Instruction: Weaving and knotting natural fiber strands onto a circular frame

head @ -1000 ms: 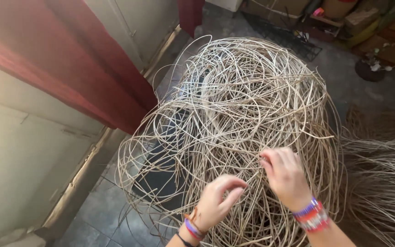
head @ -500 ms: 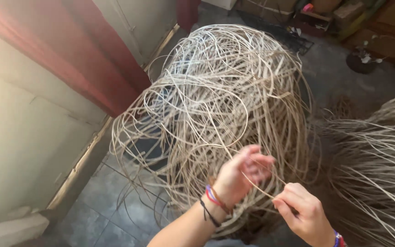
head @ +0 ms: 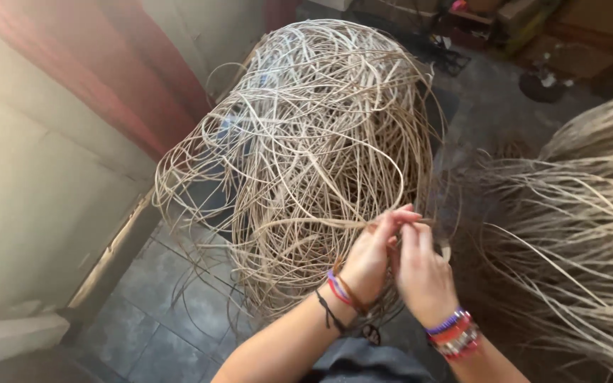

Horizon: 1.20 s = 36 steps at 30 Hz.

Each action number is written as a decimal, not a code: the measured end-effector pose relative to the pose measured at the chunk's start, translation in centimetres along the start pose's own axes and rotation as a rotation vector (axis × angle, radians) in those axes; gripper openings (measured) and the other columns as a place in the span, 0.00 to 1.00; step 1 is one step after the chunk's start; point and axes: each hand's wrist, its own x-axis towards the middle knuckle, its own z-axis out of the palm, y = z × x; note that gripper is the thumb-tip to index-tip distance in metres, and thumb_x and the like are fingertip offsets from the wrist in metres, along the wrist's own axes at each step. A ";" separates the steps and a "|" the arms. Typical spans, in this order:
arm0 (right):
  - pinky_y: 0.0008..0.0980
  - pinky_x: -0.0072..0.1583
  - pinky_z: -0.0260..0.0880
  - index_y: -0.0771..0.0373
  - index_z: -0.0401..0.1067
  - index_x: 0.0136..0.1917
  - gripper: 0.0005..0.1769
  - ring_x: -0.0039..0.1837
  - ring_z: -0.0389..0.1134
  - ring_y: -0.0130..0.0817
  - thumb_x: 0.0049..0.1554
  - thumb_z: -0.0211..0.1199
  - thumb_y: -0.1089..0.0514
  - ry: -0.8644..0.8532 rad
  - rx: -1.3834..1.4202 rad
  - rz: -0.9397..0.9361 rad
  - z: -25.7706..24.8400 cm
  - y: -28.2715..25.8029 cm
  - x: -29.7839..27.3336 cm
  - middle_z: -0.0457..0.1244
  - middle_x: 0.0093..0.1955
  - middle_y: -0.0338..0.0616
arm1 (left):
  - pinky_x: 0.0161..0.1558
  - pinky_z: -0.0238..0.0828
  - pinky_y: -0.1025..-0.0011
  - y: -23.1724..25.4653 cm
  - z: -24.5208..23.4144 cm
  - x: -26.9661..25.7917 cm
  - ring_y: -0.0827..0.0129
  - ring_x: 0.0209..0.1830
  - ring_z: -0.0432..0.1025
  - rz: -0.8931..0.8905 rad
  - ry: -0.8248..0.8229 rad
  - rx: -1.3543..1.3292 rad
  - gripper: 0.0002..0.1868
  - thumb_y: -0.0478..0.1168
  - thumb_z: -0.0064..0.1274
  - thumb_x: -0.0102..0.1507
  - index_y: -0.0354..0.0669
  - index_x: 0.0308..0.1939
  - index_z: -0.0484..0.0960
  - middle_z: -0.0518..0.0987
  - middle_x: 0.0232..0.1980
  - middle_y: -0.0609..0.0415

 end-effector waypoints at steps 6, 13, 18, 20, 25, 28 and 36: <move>0.57 0.34 0.66 0.52 0.66 0.51 0.05 0.34 0.69 0.55 0.63 0.51 0.53 0.031 -0.100 0.038 0.9 2.8 -1.6 0.60 0.48 0.45 | 0.50 0.68 0.69 1.7 -2.3 1.3 0.68 0.53 0.74 -0.037 -0.134 -0.147 0.24 0.62 0.44 0.69 0.49 0.42 0.84 0.74 0.72 0.42; 0.45 0.54 0.69 0.51 0.74 0.48 0.07 0.51 0.66 0.45 0.57 0.61 0.51 0.010 -0.268 0.179 0.1 6.2 -4.2 0.63 0.50 0.41 | 0.53 0.73 0.61 4.8 -4.6 5.2 0.57 0.47 0.80 -0.002 -0.082 -0.519 0.20 0.48 0.36 0.76 0.47 0.33 0.76 0.84 0.36 0.51; 0.56 0.46 0.68 0.59 0.64 0.63 0.21 0.47 0.73 0.59 0.56 0.59 0.63 0.020 0.201 0.224 2.1 0.1 -2.2 0.70 0.47 0.59 | 0.46 0.71 0.63 2.8 -0.9 1.9 0.62 0.39 0.76 -0.132 -0.163 -0.218 0.19 0.51 0.38 0.73 0.50 0.30 0.71 0.85 0.44 0.47; 0.52 0.46 0.69 0.52 0.66 0.62 0.16 0.48 0.75 0.58 0.61 0.56 0.52 -0.022 0.369 0.272 0.2 -1.7 -2.2 0.73 0.47 0.54 | 0.61 0.72 0.59 3.2 -1.0 1.5 0.57 0.50 0.78 -0.205 -0.234 -0.368 0.18 0.46 0.39 0.75 0.46 0.33 0.74 0.84 0.46 0.43; 0.38 0.41 0.71 0.49 0.72 0.50 0.06 0.38 0.77 0.34 0.62 0.56 0.53 -0.092 0.223 0.420 -0.9 4.0 -6.6 0.73 0.37 0.34 | 0.64 0.65 0.51 4.5 -3.3 4.6 0.54 0.46 0.79 -0.101 -0.175 -0.526 0.20 0.50 0.42 0.73 0.48 0.29 0.78 0.81 0.33 0.56; 0.36 0.49 0.71 0.52 0.74 0.51 0.09 0.46 0.78 0.35 0.63 0.53 0.56 -0.046 0.288 0.436 -1.7 2.5 -6.0 0.75 0.45 0.34 | 0.64 0.65 0.47 3.6 -1.9 3.4 0.52 0.46 0.79 -0.090 -0.156 -0.482 0.21 0.50 0.40 0.73 0.47 0.29 0.76 0.80 0.33 0.54; 0.44 0.45 0.69 0.56 0.73 0.55 0.09 0.44 0.76 0.45 0.60 0.58 0.59 0.109 0.290 0.191 -0.8 1.5 -5.5 0.73 0.44 0.45 | 0.60 0.69 0.55 2.8 -1.0 1.5 0.57 0.46 0.79 -0.174 -0.246 -0.393 0.26 0.53 0.39 0.74 0.45 0.29 0.81 0.86 0.43 0.44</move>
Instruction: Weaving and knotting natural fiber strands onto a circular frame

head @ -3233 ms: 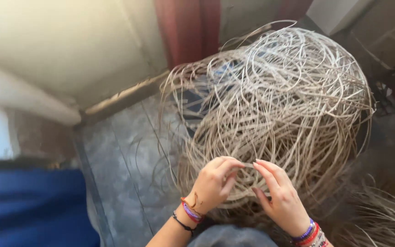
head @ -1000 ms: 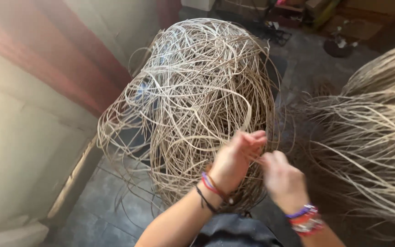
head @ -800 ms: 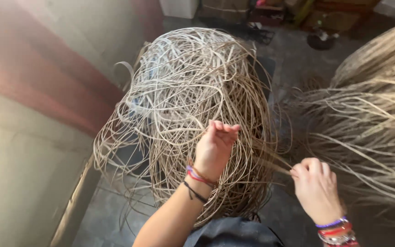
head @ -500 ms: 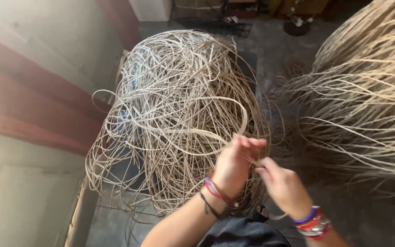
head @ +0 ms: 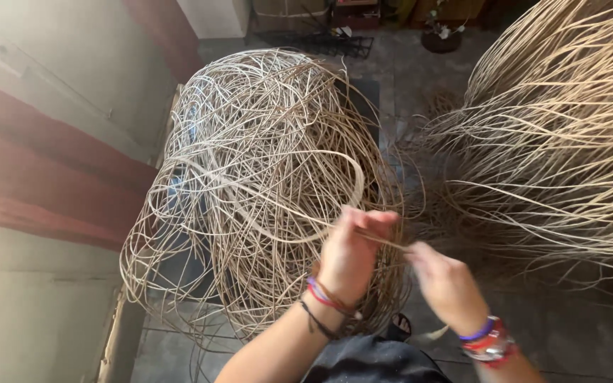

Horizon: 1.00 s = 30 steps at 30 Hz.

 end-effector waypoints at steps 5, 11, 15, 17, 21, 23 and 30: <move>0.31 0.48 0.68 0.50 0.78 0.46 0.14 0.42 0.75 0.29 0.62 0.53 0.47 -0.186 0.100 0.359 -3.3 -0.1 -0.1 0.73 0.38 0.31 | 0.60 0.66 0.56 1.9 1.2 0.0 0.57 0.48 0.78 0.030 0.134 0.130 0.25 0.50 0.31 0.76 0.51 0.26 0.72 0.86 0.40 0.51; 0.29 0.51 0.62 0.55 0.68 0.36 0.20 0.42 0.63 0.27 0.67 0.48 0.48 -0.125 0.351 0.294 -1.2 3.9 0.5 0.62 0.35 0.33 | 0.44 0.65 0.67 -2.3 -0.9 -0.4 0.70 0.40 0.72 -0.023 0.192 0.296 0.23 0.57 0.37 0.72 0.49 0.39 0.82 0.80 0.42 0.57; 0.28 0.49 0.62 0.54 0.79 0.37 0.21 0.37 0.64 0.27 0.65 0.51 0.49 -0.148 0.206 0.489 -3.8 2.4 0.4 0.62 0.30 0.35 | 0.29 0.57 0.79 0.0 -1.5 -0.5 0.78 0.24 0.61 0.023 0.283 0.161 0.16 0.46 0.41 0.75 0.47 0.38 0.80 0.72 0.28 0.63; 0.28 0.44 0.66 0.46 0.83 0.47 0.18 0.32 0.64 0.26 0.64 0.51 0.48 -0.153 0.126 0.524 -4.1 0.4 0.6 0.71 0.32 0.28 | 0.30 0.61 0.71 0.0 0.2 -1.4 0.73 0.23 0.64 -0.046 0.231 0.683 0.15 0.51 0.48 0.66 0.48 0.35 0.84 0.70 0.22 0.61; 0.41 0.47 0.65 0.53 0.75 0.47 0.14 0.40 0.72 0.44 0.64 0.49 0.50 -0.111 0.043 0.323 -3.7 0.1 -0.3 0.73 0.38 0.39 | 0.24 0.67 0.86 -2.2 0.0 -2.4 0.78 0.21 0.73 -0.169 -0.142 0.550 0.09 0.41 0.55 0.70 0.39 0.45 0.82 0.81 0.32 0.56; 0.39 0.54 0.71 0.43 0.81 0.50 0.15 0.51 0.79 0.38 0.63 0.52 0.48 -0.048 -0.080 0.431 -5.5 0.6 -1.3 0.77 0.49 0.30 | 0.23 0.70 0.82 1.2 1.8 -2.1 0.75 0.19 0.72 -0.113 0.143 0.517 0.10 0.38 0.50 0.70 0.39 0.36 0.83 0.81 0.25 0.56; 0.36 0.45 0.74 0.39 0.80 0.56 0.16 0.37 0.77 0.32 0.63 0.53 0.53 -0.046 -0.147 0.506 -5.9 1.0 -2.5 0.76 0.37 0.31 | 0.33 0.69 0.77 1.1 2.2 -3.1 0.74 0.30 0.69 -0.146 0.141 0.774 0.11 0.44 0.47 0.70 0.47 0.41 0.85 0.82 0.37 0.57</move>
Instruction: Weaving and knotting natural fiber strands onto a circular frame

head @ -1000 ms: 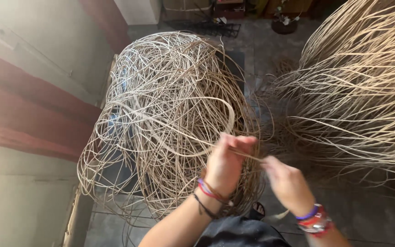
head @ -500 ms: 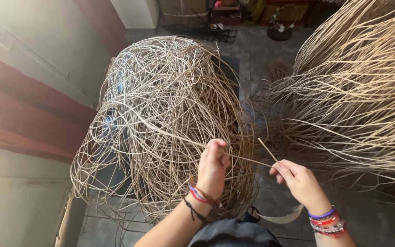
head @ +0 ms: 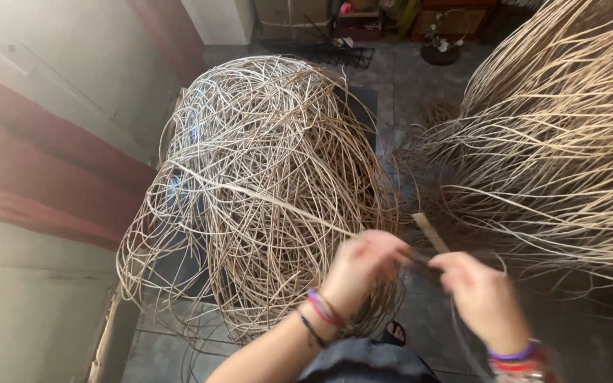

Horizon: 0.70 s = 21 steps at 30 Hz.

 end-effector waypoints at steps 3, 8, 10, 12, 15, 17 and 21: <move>0.35 0.47 0.66 0.53 0.77 0.49 0.15 0.39 0.72 0.33 0.65 0.50 0.50 -0.036 0.190 -0.169 0.4 -1.1 -0.6 0.72 0.38 0.35 | 0.32 0.72 0.85 -3.2 1.5 0.4 0.79 0.26 0.73 0.065 -0.431 -0.277 0.14 0.44 0.49 0.73 0.36 0.50 0.83 0.84 0.41 0.52; 0.38 0.51 0.71 0.42 0.80 0.51 0.19 0.45 0.78 0.37 0.66 0.46 0.45 0.032 -0.076 0.058 -1.7 3.7 -0.9 0.76 0.43 0.29 | 0.30 0.62 0.83 -1.9 -1.7 2.0 0.81 0.25 0.66 0.228 -0.054 -0.365 0.14 0.44 0.42 0.74 0.42 0.45 0.81 0.77 0.29 0.62; 0.35 0.50 0.71 0.41 0.80 0.54 0.17 0.43 0.78 0.34 0.63 0.50 0.52 0.050 0.034 0.024 -1.1 1.0 -1.6 0.76 0.40 0.29 | 0.30 0.63 0.81 -0.7 0.9 0.2 0.79 0.26 0.67 0.177 -0.125 -0.205 0.12 0.43 0.46 0.71 0.43 0.42 0.84 0.80 0.31 0.60; 0.32 0.49 0.71 0.40 0.80 0.57 0.20 0.41 0.77 0.30 0.60 0.53 0.59 0.075 0.148 -0.010 -0.3 -0.4 -2.1 0.76 0.37 0.30 | 0.30 0.64 0.79 -0.9 2.6 -0.8 0.77 0.27 0.68 0.128 -0.199 -0.040 0.10 0.42 0.50 0.68 0.44 0.39 0.87 0.83 0.33 0.59; 0.34 0.56 0.71 0.56 0.79 0.54 0.13 0.53 0.77 0.34 0.62 0.54 0.58 0.160 0.256 -0.284 -0.1 0.6 -2.5 0.75 0.53 0.37 | 0.31 0.67 0.83 0.2 2.8 -1.3 0.78 0.26 0.69 0.100 -0.378 -0.101 0.10 0.43 0.52 0.70 0.42 0.45 0.85 0.82 0.38 0.57; 0.36 0.40 0.64 0.42 0.80 0.55 0.17 0.27 0.66 0.33 0.65 0.50 0.47 0.175 0.023 0.041 -2.0 3.1 -2.9 0.73 0.34 0.33 | 0.40 0.74 0.78 6.1 1.5 -1.8 0.75 0.35 0.72 -0.097 0.014 0.337 0.16 0.44 0.36 0.72 0.48 0.40 0.81 0.80 0.38 0.60; 0.43 0.52 0.71 0.40 0.79 0.57 0.18 0.46 0.76 0.44 0.67 0.47 0.45 0.258 -0.123 0.080 -1.3 4.3 -3.3 0.75 0.41 0.33 | 0.30 0.61 0.78 -1.6 0.6 1.4 0.80 0.25 0.64 0.223 -0.068 -0.249 0.12 0.46 0.48 0.71 0.48 0.40 0.83 0.78 0.30 0.63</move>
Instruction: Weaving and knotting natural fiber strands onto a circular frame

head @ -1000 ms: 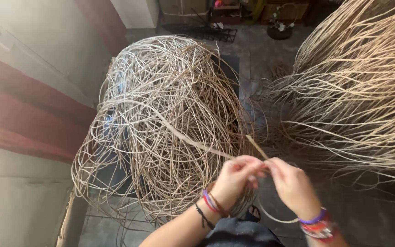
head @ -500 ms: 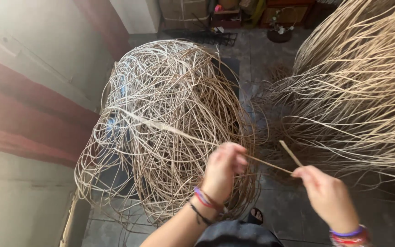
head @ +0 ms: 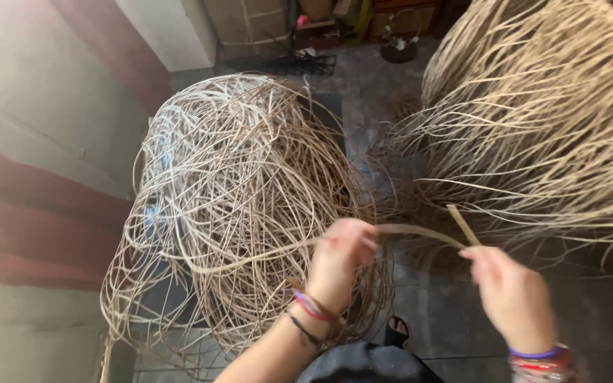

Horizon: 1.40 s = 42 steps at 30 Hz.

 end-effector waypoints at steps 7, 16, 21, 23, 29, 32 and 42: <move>0.38 0.51 0.70 0.48 0.78 0.52 0.14 0.51 0.77 0.36 0.65 0.51 0.50 0.036 0.214 -0.041 -1.1 -0.3 -2.5 0.75 0.50 0.31 | 0.28 0.62 0.80 -1.9 1.7 0.0 0.78 0.24 0.68 -0.164 -0.284 0.068 0.16 0.49 0.47 0.71 0.42 0.43 0.84 0.79 0.31 0.58; 0.31 0.55 0.70 0.53 0.79 0.57 0.15 0.54 0.76 0.30 0.62 0.54 0.60 0.099 0.373 -0.103 -3.3 1.5 -4.9 0.74 0.57 0.35 | 0.31 0.64 0.81 -4.4 8.7 -2.8 0.80 0.26 0.68 -0.220 -0.526 0.189 0.16 0.47 0.45 0.72 0.44 0.44 0.85 0.81 0.33 0.60; 0.30 0.38 0.60 0.48 0.81 0.55 0.16 0.26 0.60 0.29 0.66 0.51 0.50 0.120 0.189 0.210 -6.2 10.6 -7.5 0.73 0.38 0.33 | 0.27 0.51 0.81 -7.4 11.5 -1.7 0.82 0.22 0.59 -0.144 -0.287 -0.045 0.16 0.48 0.46 0.72 0.39 0.42 0.82 0.72 0.26 0.62; 0.33 0.44 0.71 0.39 0.79 0.60 0.17 0.37 0.76 0.30 0.62 0.54 0.52 0.056 0.223 0.242 -6.7 11.6 -7.8 0.76 0.38 0.30 | 0.30 0.65 0.77 -7.7 14.7 -3.2 0.78 0.26 0.68 -0.199 -0.408 0.220 0.15 0.44 0.44 0.69 0.45 0.41 0.86 0.82 0.30 0.59; 0.30 0.47 0.72 0.45 0.81 0.56 0.16 0.45 0.79 0.28 0.63 0.54 0.50 0.126 0.239 0.227 -8.8 18.1 -9.5 0.76 0.53 0.28 | 0.29 0.67 0.78 -11.8 21.1 -5.2 0.76 0.25 0.70 -0.196 -0.544 0.161 0.23 0.54 0.44 0.69 0.40 0.41 0.86 0.80 0.29 0.58; 0.26 0.43 0.65 0.47 0.83 0.54 0.19 0.32 0.68 0.25 0.66 0.49 0.48 0.086 0.284 0.405 -10.4 23.2 -11.0 0.68 0.29 0.33 | 0.27 0.50 0.80 -15.8 22.3 -3.4 0.79 0.23 0.59 -0.179 -0.424 -0.055 0.17 0.48 0.44 0.73 0.41 0.40 0.81 0.71 0.27 0.60; 0.25 0.35 0.57 0.54 0.85 0.52 0.19 0.29 0.56 0.23 0.64 0.52 0.52 0.143 0.460 0.391 -12.7 28.3 -12.9 0.63 0.27 0.33 | 0.27 0.57 0.80 -19.0 31.6 -5.6 0.79 0.22 0.63 -0.169 -0.552 0.113 0.24 0.53 0.40 0.73 0.40 0.37 0.84 0.73 0.25 0.60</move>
